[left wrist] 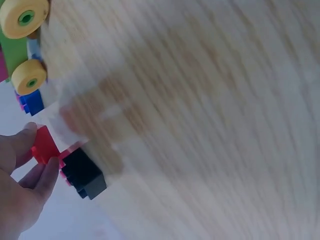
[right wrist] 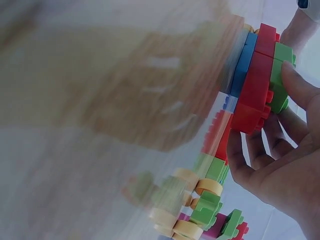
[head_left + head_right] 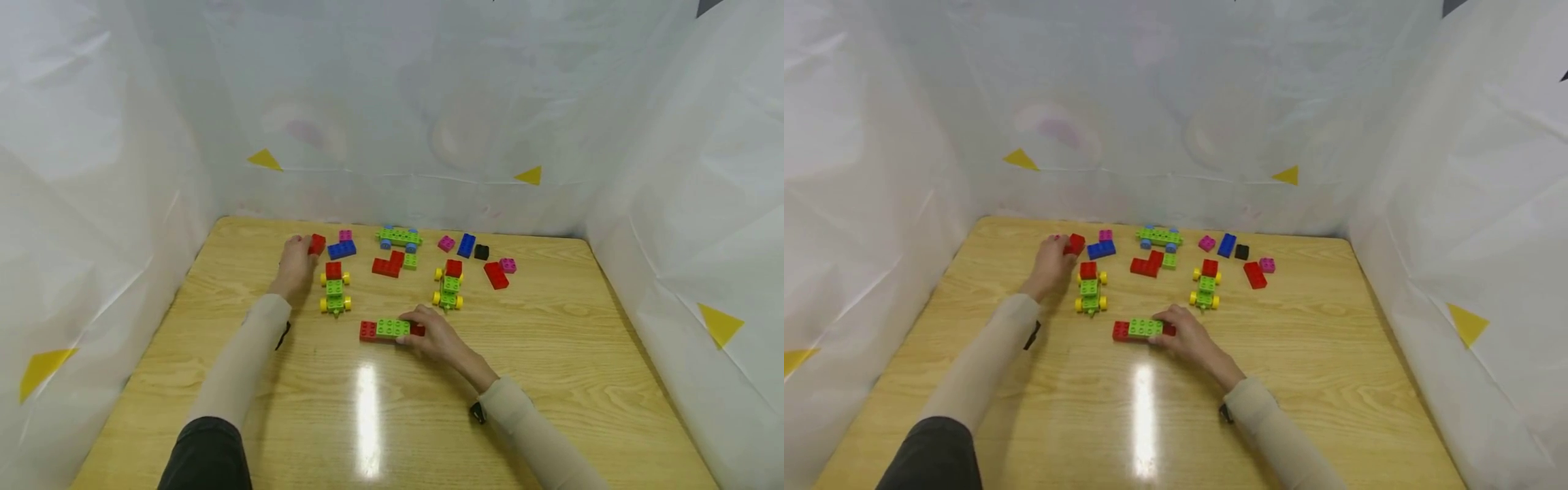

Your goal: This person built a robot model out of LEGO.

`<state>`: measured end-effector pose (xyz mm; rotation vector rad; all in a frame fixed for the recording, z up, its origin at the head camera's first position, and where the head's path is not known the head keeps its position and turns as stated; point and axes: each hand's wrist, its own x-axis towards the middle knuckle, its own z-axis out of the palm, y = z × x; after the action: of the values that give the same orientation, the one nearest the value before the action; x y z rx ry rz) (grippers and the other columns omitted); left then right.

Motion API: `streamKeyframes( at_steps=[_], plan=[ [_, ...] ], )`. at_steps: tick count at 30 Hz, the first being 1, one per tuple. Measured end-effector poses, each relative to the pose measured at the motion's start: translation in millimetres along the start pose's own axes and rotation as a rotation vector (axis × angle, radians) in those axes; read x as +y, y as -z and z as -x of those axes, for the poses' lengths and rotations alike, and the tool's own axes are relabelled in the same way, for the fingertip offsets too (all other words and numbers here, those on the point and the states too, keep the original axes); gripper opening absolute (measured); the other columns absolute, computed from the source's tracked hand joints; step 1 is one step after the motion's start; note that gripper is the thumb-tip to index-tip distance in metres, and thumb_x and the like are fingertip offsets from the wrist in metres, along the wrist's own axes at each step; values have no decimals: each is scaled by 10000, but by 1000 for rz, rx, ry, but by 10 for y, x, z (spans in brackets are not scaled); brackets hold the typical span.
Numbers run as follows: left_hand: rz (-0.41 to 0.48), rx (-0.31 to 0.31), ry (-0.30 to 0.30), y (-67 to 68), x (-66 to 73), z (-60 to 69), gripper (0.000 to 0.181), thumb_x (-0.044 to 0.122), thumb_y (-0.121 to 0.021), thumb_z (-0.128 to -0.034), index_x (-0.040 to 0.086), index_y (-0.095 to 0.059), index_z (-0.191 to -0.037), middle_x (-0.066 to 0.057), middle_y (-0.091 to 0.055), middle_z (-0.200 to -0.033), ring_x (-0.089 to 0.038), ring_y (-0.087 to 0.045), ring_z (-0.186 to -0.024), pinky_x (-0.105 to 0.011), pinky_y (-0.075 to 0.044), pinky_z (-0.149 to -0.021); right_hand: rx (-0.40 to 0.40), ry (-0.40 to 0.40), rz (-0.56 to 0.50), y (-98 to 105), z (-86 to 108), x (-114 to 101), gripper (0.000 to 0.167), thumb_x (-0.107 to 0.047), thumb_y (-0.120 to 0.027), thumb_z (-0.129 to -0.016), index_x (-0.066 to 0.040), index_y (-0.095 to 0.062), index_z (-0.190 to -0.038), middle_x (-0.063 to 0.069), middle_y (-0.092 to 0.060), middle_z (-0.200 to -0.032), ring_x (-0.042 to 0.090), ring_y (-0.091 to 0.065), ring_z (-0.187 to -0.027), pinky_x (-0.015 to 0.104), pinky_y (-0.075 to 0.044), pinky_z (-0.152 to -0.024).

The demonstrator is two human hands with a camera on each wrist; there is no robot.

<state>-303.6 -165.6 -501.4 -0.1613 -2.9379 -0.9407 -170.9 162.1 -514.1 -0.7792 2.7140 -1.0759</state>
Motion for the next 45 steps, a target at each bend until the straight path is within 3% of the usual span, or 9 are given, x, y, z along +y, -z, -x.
streamKeyframes(
  at_steps=[7,13,25,35,40,45],
  plan=[
    [47,28,-22,49,-13,72,261,52,-573,-955,-49,-547,-1194,-235,-496,-1150,-373,-457,-1060,-494,-445,-893,-2,7,-13,14,-1,-13,413,-280,-717,-875,-76,-640,-1226,-3,-574,-1011,199,-504,-857,285,-418,-741],
    [26,143,-76,85,-14,130,210,61,-648,-915,-41,-584,-1087,-233,-534,-1045,-371,-500,-950,-493,-457,-821,-3,8,-6,-1,9,-5,417,-298,-711,-878,-84,-639,-1229,-8,-574,-1017,172,-500,-862,283,-425,-748],
    [60,314,-181,260,226,241,235,41,-702,-870,-34,-627,-1079,-199,-546,-972,-352,-502,-909,-460,-449,-776,-3,-12,-9,12,5,-40,413,-286,-716,-875,-89,-640,-1230,-12,-566,-1001,200,-493,-851,284,-408,-727],
    [81,286,-235,364,416,411,255,8,-691,-868,-39,-647,-1115,-186,-581,-997,-330,-516,-909,-444,-456,-775,7,-4,21,-1,-4,-37,415,-282,-728,-866,-73,-648,-1215,-11,-564,-981,162,-469,-825,272,-400,-705],
    [110,302,-339,371,593,529,254,-9,-698,-857,-29,-660,-1108,-173,-606,-1010,-327,-541,-950,-448,-458,-837,9,-7,23,0,-4,-31,411,-274,-735,-860,-73,-652,-1208,-15,-561,-972,130,-447,-813,266,-396,-699],
    [157,284,-459,348,825,662,264,-19,-706,-846,-7,-664,-1106,-152,-608,-1012,-310,-552,-946,-428,-469,-812,19,1,5,2,-5,-27,406,-270,-736,-859,-71,-655,-1203,-15,-565,-975,129,-450,-818,270,-400,-704]
  ],
)
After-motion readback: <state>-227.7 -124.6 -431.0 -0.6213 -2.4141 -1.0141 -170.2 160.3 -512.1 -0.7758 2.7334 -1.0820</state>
